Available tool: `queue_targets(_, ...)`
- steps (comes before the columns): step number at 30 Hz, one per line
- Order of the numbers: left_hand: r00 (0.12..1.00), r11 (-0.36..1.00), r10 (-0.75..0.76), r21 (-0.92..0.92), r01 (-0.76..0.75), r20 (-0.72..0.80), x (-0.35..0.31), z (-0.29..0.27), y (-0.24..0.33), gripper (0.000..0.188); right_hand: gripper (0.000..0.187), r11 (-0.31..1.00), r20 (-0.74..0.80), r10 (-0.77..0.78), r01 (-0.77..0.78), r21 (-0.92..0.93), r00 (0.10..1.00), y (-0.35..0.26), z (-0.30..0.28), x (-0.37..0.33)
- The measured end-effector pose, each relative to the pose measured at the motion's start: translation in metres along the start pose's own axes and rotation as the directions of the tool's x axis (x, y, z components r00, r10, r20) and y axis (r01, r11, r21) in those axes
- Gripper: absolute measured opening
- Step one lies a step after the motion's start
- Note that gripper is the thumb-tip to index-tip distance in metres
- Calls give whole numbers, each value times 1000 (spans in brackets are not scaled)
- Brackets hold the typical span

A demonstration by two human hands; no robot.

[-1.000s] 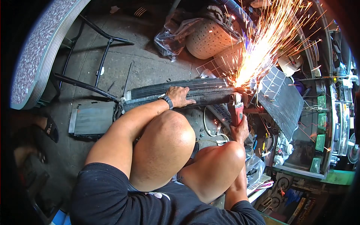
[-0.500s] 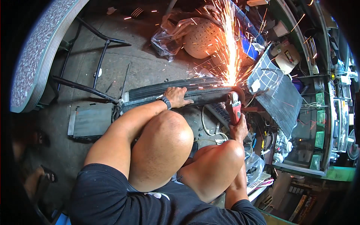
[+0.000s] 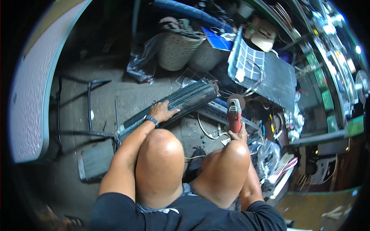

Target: The person uses an angle grinder to cut through the metal casing and evaporator coils of an air conditioning unit, then uses pliers to remove internal components and wires.

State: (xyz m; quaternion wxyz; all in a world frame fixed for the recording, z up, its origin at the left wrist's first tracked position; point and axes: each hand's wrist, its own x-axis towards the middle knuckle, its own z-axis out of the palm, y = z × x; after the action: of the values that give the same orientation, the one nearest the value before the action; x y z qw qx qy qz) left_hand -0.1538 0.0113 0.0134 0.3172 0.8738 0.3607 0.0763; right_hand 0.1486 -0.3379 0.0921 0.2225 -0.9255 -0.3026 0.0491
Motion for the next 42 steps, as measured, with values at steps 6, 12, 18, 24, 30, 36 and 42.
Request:
queue_targets(6,996,996,-90,10,90,26,4,5,9,83,86,955,-80,67,-40,293,995,52,-5,-2)
queue_targets(12,992,992,-127,18,127,1,14,24,-1,94,88,519,84,251,-207,830,964,67,-11,-12)
queue_targets(18,984,976,-134,154,151,-114,15,38,5,96,60,42,236,170,-246,968,957,91,-19,-18)
queue_targets(24,999,987,-17,156,25,-51,10,42,20,97,49,-495,357,-17,-318,809,934,114,-39,-3)
queue_targets(30,926,849,312,500,-172,-212,27,-11,47,91,44,-566,320,79,-221,794,944,74,-77,26)
queue_targets(36,709,809,574,-148,-569,409,1,-72,281,35,45,-511,327,21,-271,816,945,29,-107,41)
queue_targets(42,637,720,628,-22,-694,447,-19,-56,384,46,36,-443,296,-105,-311,841,949,-25,-133,44)
